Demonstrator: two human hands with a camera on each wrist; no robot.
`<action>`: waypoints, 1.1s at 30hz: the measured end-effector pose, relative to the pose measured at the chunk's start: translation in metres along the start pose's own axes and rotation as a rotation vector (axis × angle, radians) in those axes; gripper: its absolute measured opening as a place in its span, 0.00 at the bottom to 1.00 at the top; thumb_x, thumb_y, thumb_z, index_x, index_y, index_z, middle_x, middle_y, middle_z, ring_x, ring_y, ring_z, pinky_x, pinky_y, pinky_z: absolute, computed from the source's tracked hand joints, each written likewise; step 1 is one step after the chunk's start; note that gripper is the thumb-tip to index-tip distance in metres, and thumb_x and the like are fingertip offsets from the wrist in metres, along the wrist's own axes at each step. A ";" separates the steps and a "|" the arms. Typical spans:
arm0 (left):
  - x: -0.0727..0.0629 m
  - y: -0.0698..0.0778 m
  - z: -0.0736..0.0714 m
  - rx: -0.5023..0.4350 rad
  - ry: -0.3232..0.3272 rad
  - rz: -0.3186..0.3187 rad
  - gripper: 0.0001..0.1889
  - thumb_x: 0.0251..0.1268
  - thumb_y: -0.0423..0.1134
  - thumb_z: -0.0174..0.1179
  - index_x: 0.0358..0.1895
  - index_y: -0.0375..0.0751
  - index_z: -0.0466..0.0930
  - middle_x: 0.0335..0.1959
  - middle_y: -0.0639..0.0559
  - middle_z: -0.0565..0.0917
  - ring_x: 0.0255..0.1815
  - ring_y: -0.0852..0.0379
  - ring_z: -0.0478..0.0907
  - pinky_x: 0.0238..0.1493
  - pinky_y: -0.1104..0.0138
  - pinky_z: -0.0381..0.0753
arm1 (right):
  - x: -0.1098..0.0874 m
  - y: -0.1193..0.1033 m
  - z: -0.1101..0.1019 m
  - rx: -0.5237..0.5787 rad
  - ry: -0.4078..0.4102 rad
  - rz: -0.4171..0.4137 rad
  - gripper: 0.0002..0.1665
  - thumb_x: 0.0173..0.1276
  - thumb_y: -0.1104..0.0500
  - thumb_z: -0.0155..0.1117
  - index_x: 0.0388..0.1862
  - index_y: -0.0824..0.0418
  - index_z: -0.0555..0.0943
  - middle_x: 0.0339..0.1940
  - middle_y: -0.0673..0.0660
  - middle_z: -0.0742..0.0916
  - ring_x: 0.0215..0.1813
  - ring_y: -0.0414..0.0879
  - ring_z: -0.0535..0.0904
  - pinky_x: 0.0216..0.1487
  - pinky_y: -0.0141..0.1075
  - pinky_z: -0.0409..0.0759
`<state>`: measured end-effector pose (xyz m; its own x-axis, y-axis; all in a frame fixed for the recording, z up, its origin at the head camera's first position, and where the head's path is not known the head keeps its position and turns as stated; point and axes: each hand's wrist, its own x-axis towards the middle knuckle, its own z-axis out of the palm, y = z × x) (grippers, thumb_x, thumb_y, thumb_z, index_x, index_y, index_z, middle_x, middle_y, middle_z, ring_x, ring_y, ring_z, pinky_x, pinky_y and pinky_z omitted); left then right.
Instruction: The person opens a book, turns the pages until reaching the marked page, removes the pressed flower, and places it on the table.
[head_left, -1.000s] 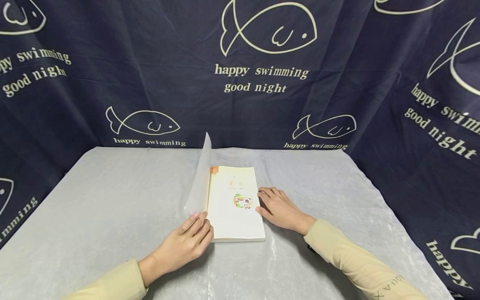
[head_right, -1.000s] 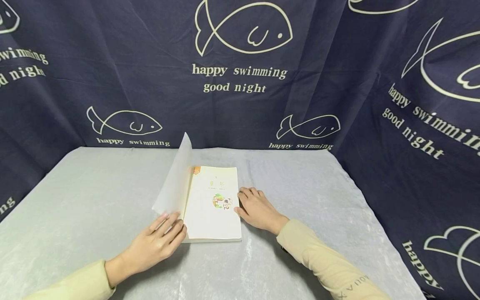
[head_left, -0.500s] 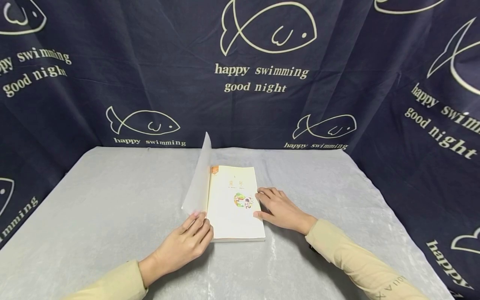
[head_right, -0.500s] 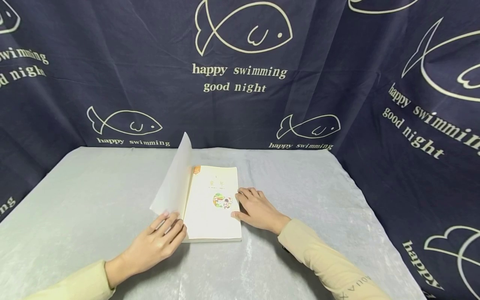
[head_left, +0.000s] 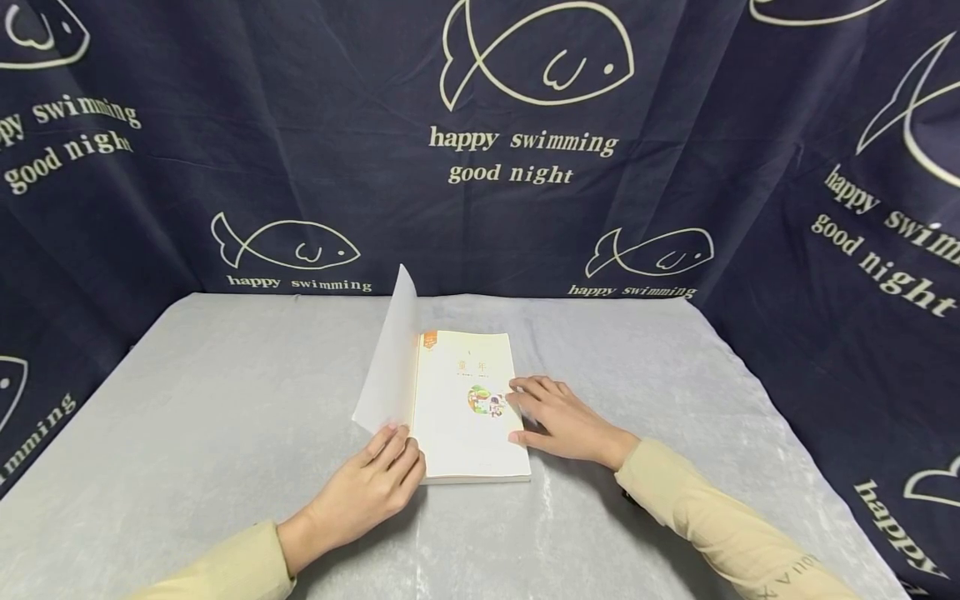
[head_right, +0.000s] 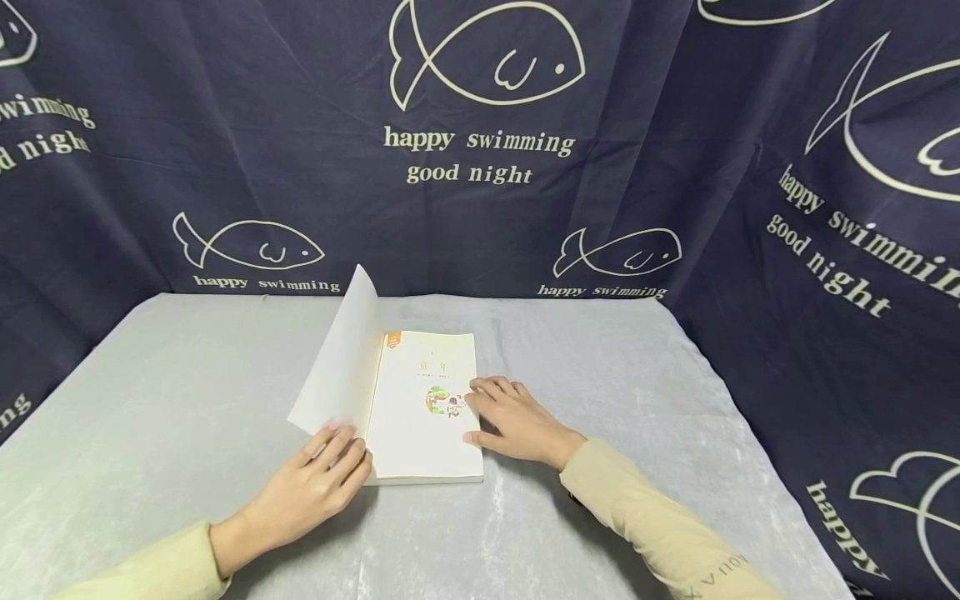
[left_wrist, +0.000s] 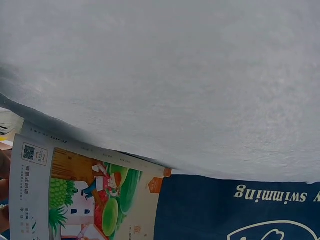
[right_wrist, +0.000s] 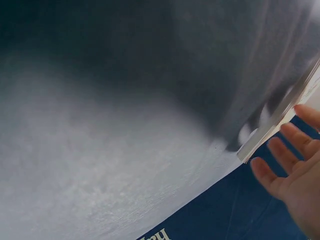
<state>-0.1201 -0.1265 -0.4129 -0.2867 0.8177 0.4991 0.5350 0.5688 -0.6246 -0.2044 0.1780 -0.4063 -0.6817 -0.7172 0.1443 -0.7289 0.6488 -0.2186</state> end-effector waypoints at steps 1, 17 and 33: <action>0.000 0.000 0.000 -0.003 -0.003 -0.002 0.18 0.67 0.27 0.31 0.35 0.36 0.75 0.35 0.45 0.78 0.46 0.47 0.76 0.59 0.58 0.69 | 0.000 0.000 0.000 -0.001 0.001 -0.013 0.32 0.63 0.42 0.55 0.61 0.58 0.71 0.65 0.57 0.71 0.67 0.52 0.62 0.63 0.52 0.62; -0.003 -0.002 0.003 -0.077 -0.052 -0.033 0.22 0.67 0.25 0.26 0.32 0.36 0.74 0.31 0.45 0.76 0.39 0.47 0.75 0.55 0.58 0.73 | -0.004 -0.004 0.000 -0.008 0.027 -0.165 0.24 0.63 0.45 0.56 0.54 0.56 0.76 0.59 0.54 0.76 0.61 0.49 0.69 0.63 0.47 0.65; -0.008 -0.002 0.014 -0.149 -0.087 -0.073 0.20 0.68 0.31 0.26 0.34 0.37 0.73 0.28 0.48 0.75 0.30 0.49 0.72 0.53 0.58 0.72 | -0.008 -0.010 -0.001 -0.047 -0.022 -0.139 0.46 0.49 0.26 0.56 0.59 0.55 0.73 0.63 0.53 0.73 0.64 0.48 0.66 0.64 0.45 0.63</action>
<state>-0.1298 -0.1333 -0.4237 -0.3938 0.7828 0.4818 0.6204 0.6132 -0.4890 -0.1920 0.1778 -0.4041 -0.5727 -0.8062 0.1486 -0.8188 0.5536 -0.1523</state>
